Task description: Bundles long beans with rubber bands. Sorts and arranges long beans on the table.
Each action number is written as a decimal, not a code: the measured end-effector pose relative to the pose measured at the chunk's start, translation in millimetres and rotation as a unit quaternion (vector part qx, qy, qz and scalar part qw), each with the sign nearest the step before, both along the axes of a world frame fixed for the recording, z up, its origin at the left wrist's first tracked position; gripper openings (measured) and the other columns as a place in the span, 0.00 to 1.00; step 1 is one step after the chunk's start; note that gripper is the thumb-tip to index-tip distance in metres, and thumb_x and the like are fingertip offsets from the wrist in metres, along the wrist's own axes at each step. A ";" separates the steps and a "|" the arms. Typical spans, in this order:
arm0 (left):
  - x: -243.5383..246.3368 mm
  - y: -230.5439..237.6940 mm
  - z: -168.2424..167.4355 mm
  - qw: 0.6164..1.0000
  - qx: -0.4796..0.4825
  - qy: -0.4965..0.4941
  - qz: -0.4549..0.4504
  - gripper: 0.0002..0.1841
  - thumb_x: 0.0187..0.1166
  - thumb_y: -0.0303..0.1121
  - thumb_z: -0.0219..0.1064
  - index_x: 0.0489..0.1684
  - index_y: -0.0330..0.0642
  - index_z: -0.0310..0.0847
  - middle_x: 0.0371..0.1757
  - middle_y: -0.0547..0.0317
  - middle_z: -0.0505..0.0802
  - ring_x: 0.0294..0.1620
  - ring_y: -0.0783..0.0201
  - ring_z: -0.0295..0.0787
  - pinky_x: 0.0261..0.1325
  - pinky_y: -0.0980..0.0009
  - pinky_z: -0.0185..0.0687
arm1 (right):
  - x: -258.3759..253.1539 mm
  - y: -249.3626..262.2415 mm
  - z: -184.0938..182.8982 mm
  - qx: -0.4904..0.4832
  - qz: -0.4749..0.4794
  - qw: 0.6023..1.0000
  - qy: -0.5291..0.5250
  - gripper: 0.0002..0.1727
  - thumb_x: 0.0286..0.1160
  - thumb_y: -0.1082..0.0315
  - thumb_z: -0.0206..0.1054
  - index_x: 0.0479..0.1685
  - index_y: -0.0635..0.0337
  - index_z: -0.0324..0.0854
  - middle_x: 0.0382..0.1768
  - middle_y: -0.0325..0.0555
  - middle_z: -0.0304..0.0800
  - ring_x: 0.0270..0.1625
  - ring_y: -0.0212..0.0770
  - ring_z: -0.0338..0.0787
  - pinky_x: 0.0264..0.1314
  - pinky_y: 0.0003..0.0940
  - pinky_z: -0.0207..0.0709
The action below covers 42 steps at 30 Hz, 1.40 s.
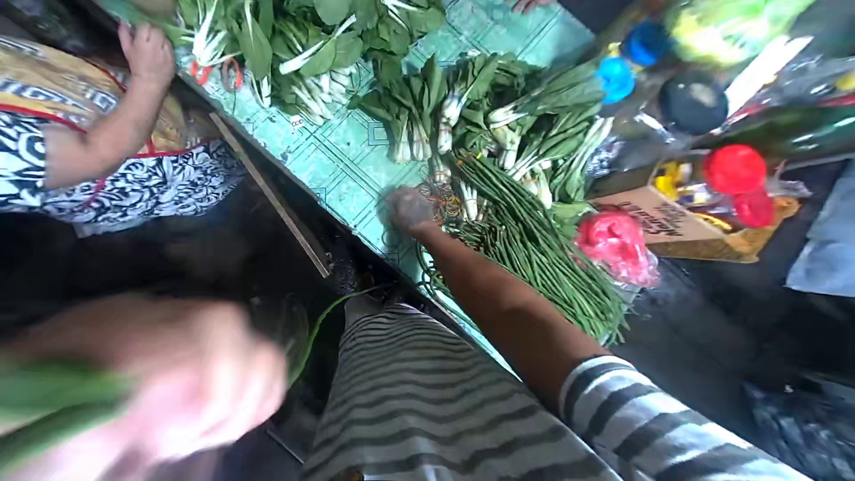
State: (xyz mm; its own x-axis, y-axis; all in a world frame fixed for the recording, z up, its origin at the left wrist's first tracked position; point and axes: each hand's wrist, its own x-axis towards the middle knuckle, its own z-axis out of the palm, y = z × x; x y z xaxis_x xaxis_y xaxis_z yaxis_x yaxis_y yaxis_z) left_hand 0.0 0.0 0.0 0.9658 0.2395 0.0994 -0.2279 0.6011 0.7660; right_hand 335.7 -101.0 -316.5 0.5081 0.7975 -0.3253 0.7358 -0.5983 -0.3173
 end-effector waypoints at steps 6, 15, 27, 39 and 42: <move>75.5 -19.0 -97.5 0.999 -0.010 0.047 0.026 0.19 0.91 0.52 0.53 0.45 0.49 0.82 0.27 0.70 0.78 0.25 0.72 0.76 0.32 0.72 0.80 | 24.4 10.0 8.3 0.020 0.008 0.999 -0.033 0.20 0.84 0.58 0.57 0.59 0.62 0.86 0.64 0.59 0.87 0.69 0.60 0.86 0.68 0.60 0.81; 125.5 -39.6 -158.0 0.988 0.054 0.146 -0.003 0.15 0.95 0.38 0.44 0.51 0.43 0.77 0.29 0.66 0.78 0.25 0.71 0.76 0.34 0.73 0.82 | 89.6 -26.0 106.1 0.495 -0.170 0.797 0.302 0.08 0.80 0.73 0.64 0.53 0.64 0.78 0.42 0.45 0.90 0.47 0.40 0.93 0.57 0.44 0.89; 161.0 -95.9 -138.2 0.972 0.167 0.136 -0.093 0.15 0.95 0.38 0.43 0.52 0.43 0.76 0.28 0.64 0.78 0.25 0.69 0.76 0.34 0.71 0.81 | 39.2 -206.5 243.0 0.654 -0.106 0.707 0.247 0.21 0.65 0.71 0.81 0.49 0.43 0.75 0.51 0.41 0.96 0.36 0.42 0.97 0.32 0.37 0.93; 186.1 -238.0 -102.9 0.916 0.309 0.118 -0.226 0.16 0.96 0.37 0.44 0.48 0.42 0.77 0.29 0.65 0.81 0.25 0.71 0.77 0.31 0.72 0.79 | -23.7 -319.1 242.3 0.421 0.029 0.902 0.089 0.22 0.51 0.56 0.83 0.43 0.59 0.86 0.49 0.40 0.94 0.57 0.35 0.93 0.62 0.38 0.90; 185.1 -268.3 -107.6 0.921 0.289 0.103 -0.242 0.16 0.96 0.36 0.44 0.51 0.40 0.78 0.30 0.64 0.82 0.27 0.71 0.79 0.34 0.72 0.81 | -34.9 -353.9 231.3 0.424 0.006 0.899 0.113 0.20 0.53 0.57 0.84 0.38 0.56 0.82 0.36 0.35 0.92 0.41 0.28 0.91 0.45 0.31 0.89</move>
